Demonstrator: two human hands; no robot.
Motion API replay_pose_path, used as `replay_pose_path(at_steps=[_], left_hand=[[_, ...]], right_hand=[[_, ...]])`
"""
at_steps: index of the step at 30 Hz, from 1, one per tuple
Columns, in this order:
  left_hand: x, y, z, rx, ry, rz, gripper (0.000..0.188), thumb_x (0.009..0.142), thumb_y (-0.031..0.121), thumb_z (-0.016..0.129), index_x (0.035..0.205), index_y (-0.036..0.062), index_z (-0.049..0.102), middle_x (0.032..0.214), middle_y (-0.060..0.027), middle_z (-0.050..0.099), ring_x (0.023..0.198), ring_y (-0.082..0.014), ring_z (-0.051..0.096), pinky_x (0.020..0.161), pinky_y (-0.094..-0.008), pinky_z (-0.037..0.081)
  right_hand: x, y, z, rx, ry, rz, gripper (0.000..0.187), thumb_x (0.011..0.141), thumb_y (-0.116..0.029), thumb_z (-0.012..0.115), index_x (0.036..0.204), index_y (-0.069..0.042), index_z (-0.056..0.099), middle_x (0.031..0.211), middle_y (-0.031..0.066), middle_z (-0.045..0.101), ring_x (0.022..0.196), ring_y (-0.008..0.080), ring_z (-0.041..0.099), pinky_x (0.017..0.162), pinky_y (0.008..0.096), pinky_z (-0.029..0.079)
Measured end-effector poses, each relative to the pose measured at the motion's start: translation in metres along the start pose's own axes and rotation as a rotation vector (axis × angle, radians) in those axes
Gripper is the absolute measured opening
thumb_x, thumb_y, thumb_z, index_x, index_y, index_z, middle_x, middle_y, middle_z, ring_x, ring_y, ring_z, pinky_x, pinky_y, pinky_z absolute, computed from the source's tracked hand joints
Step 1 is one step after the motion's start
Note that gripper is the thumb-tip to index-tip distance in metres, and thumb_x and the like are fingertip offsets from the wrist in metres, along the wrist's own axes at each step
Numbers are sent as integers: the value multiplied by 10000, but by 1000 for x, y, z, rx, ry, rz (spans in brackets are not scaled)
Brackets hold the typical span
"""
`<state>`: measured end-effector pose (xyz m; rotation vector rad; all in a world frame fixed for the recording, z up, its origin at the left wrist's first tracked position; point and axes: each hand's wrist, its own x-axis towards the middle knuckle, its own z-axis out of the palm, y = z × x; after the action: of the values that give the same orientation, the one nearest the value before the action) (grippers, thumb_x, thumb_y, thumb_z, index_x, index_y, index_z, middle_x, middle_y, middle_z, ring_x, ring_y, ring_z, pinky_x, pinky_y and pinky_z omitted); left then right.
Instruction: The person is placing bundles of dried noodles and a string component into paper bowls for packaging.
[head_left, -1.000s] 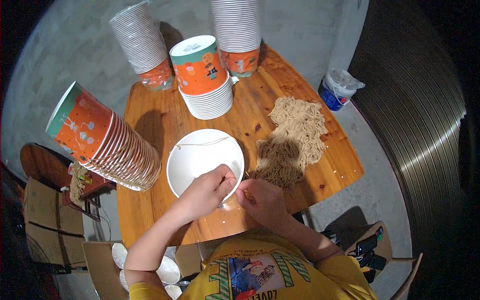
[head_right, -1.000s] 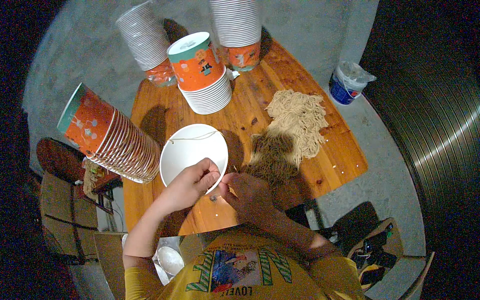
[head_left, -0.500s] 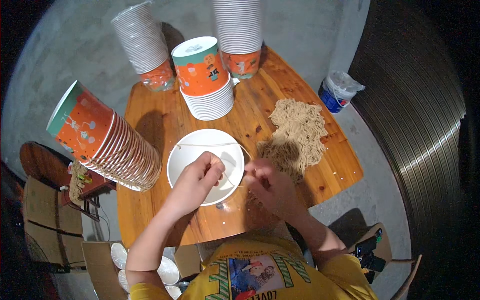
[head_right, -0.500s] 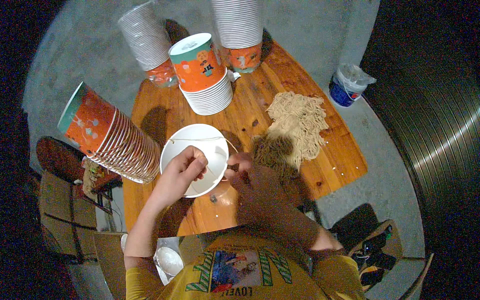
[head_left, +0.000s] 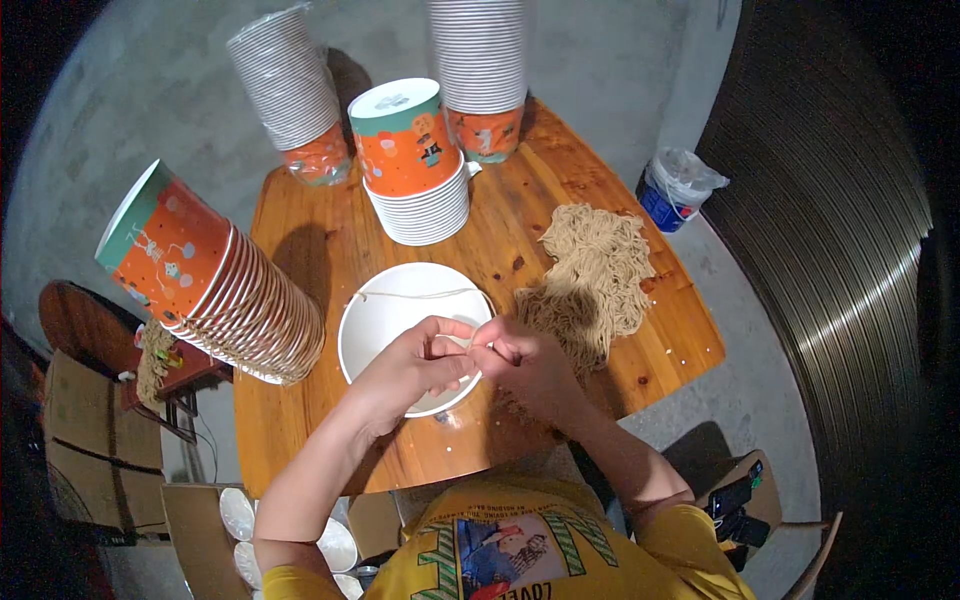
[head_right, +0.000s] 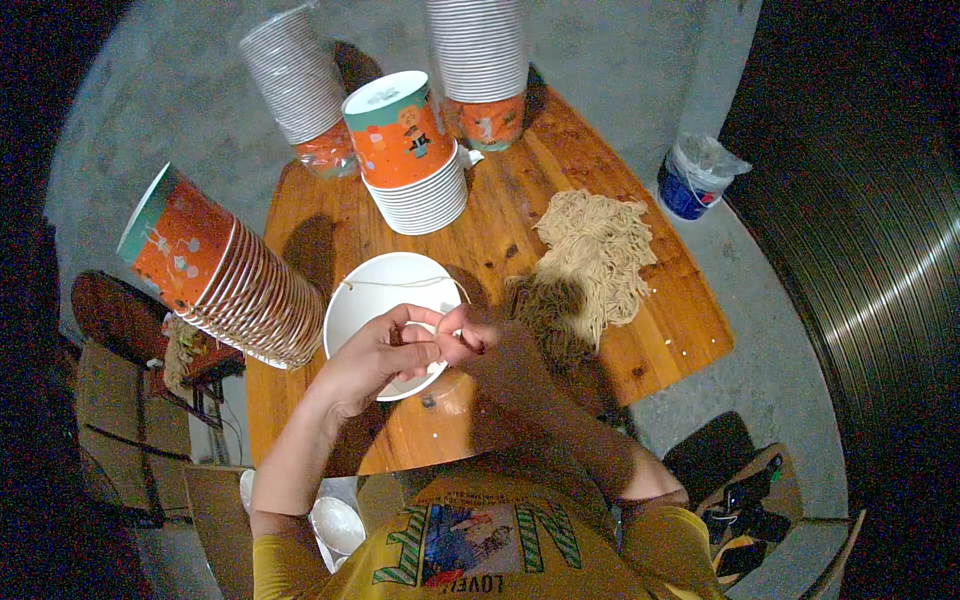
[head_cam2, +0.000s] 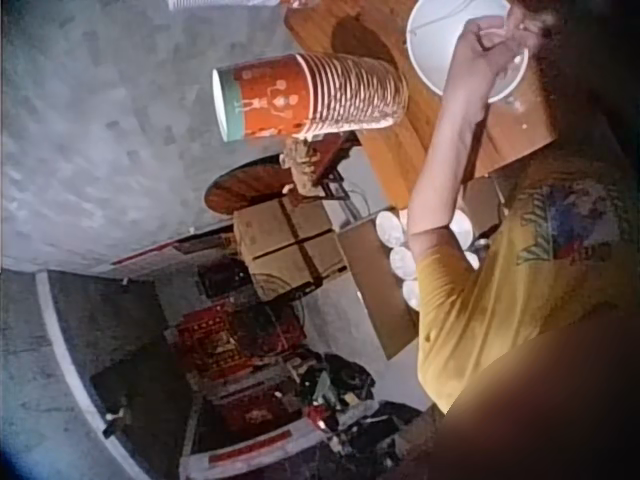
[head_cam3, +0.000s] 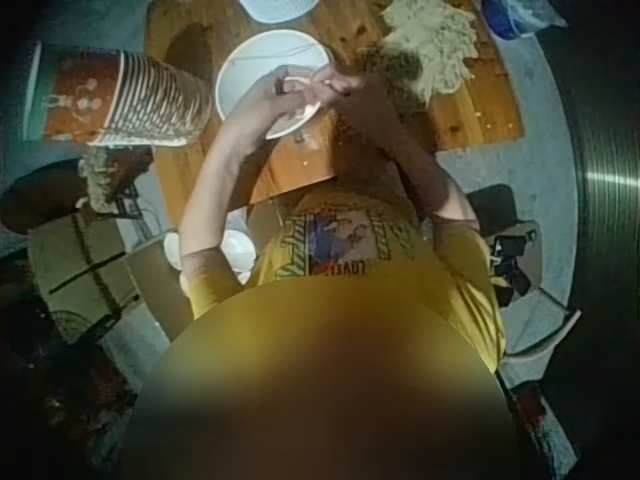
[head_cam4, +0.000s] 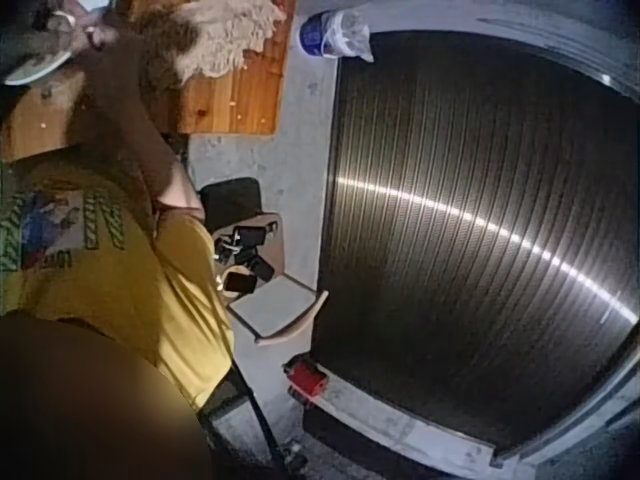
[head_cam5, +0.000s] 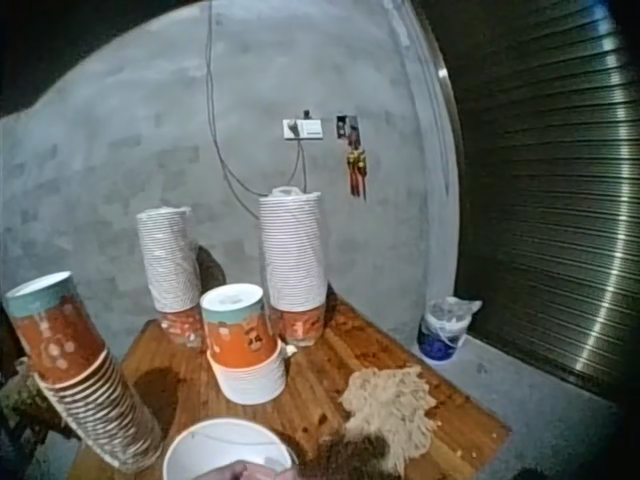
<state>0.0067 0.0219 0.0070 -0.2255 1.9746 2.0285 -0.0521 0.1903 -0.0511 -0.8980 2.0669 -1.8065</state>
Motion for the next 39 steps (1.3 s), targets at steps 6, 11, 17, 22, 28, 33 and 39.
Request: replay_pose_path(at_steps=[6,11,17,22,28,33,39], left_hand=[[4,-8,-8,24,20,-54,162,874,140,598,990,28,585,830,12,582,683,-48,478,614,-193,390],[9,-15,2,185,60,116,148,895,166,583,946,30,608,801,47,533,692,-31,440,624,-191,379],[4,-5,3,119,-122,40,180,915,199,573,974,35,615,785,57,523,690,-23,439,629,-181,377],[3,-4,1,104,-69,5,167,910,193,579,964,42,625,771,54,537,669,-26,451,613,-175,373],[11,-5,-2,-17,-57,-16,159,896,193,601,940,44,632,751,46,547,641,-31,447,583,-177,363],[12,-6,2,-24,-43,-19,161,893,203,608,921,46,629,749,45,546,638,-31,447,582,-176,361],[11,-5,2,-22,-54,-27,134,897,172,592,945,49,614,785,30,576,643,-31,463,580,-173,368]], right_hand=[[12,-28,-29,100,-222,85,171,878,-227,590,933,-75,532,740,-31,488,699,63,456,678,225,398],[26,-42,-28,323,-306,27,71,882,-104,555,947,-77,545,759,-66,470,677,26,433,617,183,360],[38,-23,-25,-35,-195,-188,86,890,-82,543,968,-46,552,760,-17,513,679,53,471,605,224,405],[32,-11,-26,-191,40,-221,111,850,-96,601,944,-47,572,789,48,546,682,133,521,606,268,428],[-5,-8,-31,-544,58,-521,231,738,-169,721,893,-79,575,796,66,553,747,253,550,680,368,439],[-18,-4,-18,-558,135,-445,239,712,-95,728,894,-99,573,791,71,550,757,270,546,680,384,430],[-20,-5,-13,-353,161,-455,248,716,-50,717,909,-105,573,797,69,550,737,263,547,639,376,435]])
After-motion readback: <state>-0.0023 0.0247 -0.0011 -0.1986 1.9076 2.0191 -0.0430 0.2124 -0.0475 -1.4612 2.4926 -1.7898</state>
